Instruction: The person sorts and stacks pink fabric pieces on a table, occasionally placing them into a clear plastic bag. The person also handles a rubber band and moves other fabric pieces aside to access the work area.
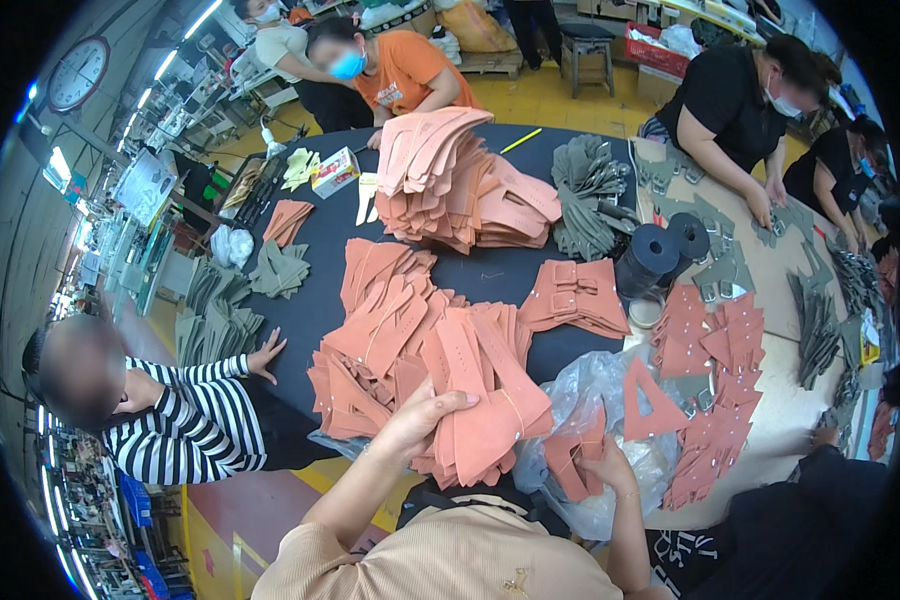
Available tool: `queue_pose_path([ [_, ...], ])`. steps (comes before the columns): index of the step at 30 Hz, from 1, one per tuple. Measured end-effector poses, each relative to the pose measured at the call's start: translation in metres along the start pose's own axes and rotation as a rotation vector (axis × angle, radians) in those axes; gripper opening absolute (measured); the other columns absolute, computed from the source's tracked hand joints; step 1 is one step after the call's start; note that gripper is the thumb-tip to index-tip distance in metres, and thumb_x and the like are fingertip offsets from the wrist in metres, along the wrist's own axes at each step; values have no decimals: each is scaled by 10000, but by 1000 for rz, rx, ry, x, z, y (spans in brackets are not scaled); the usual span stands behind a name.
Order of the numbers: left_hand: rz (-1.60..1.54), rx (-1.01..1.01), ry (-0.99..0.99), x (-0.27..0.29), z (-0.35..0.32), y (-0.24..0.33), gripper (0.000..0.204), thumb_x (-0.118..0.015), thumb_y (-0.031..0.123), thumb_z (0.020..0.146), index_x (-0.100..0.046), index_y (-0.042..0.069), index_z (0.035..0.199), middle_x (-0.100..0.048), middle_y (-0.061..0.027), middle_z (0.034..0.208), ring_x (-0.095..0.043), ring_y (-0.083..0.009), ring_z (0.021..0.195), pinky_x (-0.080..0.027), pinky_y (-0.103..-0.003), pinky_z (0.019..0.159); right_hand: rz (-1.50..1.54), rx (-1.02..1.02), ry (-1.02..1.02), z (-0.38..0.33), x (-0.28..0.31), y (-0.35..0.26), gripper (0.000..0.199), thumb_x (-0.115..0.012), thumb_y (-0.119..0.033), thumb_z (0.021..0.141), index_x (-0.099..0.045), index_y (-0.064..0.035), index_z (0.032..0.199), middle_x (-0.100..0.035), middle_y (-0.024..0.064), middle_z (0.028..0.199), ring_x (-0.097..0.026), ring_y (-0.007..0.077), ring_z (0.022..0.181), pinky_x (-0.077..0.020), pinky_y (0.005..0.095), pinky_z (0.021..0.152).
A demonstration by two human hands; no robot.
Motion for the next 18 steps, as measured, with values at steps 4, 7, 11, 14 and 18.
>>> queue_pose_path([
  [4,-20,-26,8,4,-5,-5,724,-698,139,800,-330,3,1408,-528,-112,1240,-578,-209,1096,-503,-342,929,-177,76,189,-3,-12,-7,621,-828,-239,641,-501,63,1074,-631,259,984,-620,426,965,-503,451,827],
  [7,-11,-21,9,4,-8,-8,720,-698,138,798,-336,2,1405,-521,-114,1254,-570,-209,1111,-500,-341,933,-360,-27,386,-8,-31,-18,565,-829,-234,652,-496,47,1013,-625,278,970,-611,451,931,-496,495,784],
  [11,7,-35,2,4,-10,-7,663,-709,143,796,-389,-3,1359,-572,-106,1188,-608,-202,1050,-520,-340,899,-331,-85,408,-19,-27,-38,604,-806,-248,683,-458,35,1087,-643,279,936,-620,462,888,-500,505,759],
  [14,21,-80,63,10,-15,-10,521,-713,143,794,-495,1,1246,-638,-88,1053,-652,-192,940,-546,-344,843,-294,-142,384,-34,-18,-51,656,-788,-281,711,-415,23,1157,-653,284,915,-624,470,861,-500,517,742],
  [18,15,-72,147,27,-18,-15,292,-720,111,779,-590,14,1022,-665,-77,907,-667,-180,823,-560,-329,765,-267,-117,400,-69,-3,-55,708,-768,-343,733,-383,0,1219,-645,304,971,-628,464,909,-506,516,760],
])
Point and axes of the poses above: each hand's wrist, its own z-axis towards the middle knuckle, its own x-axis out of the back of the hand, y = z × x, the point moved 2 cm from there along z, towards the middle knuckle
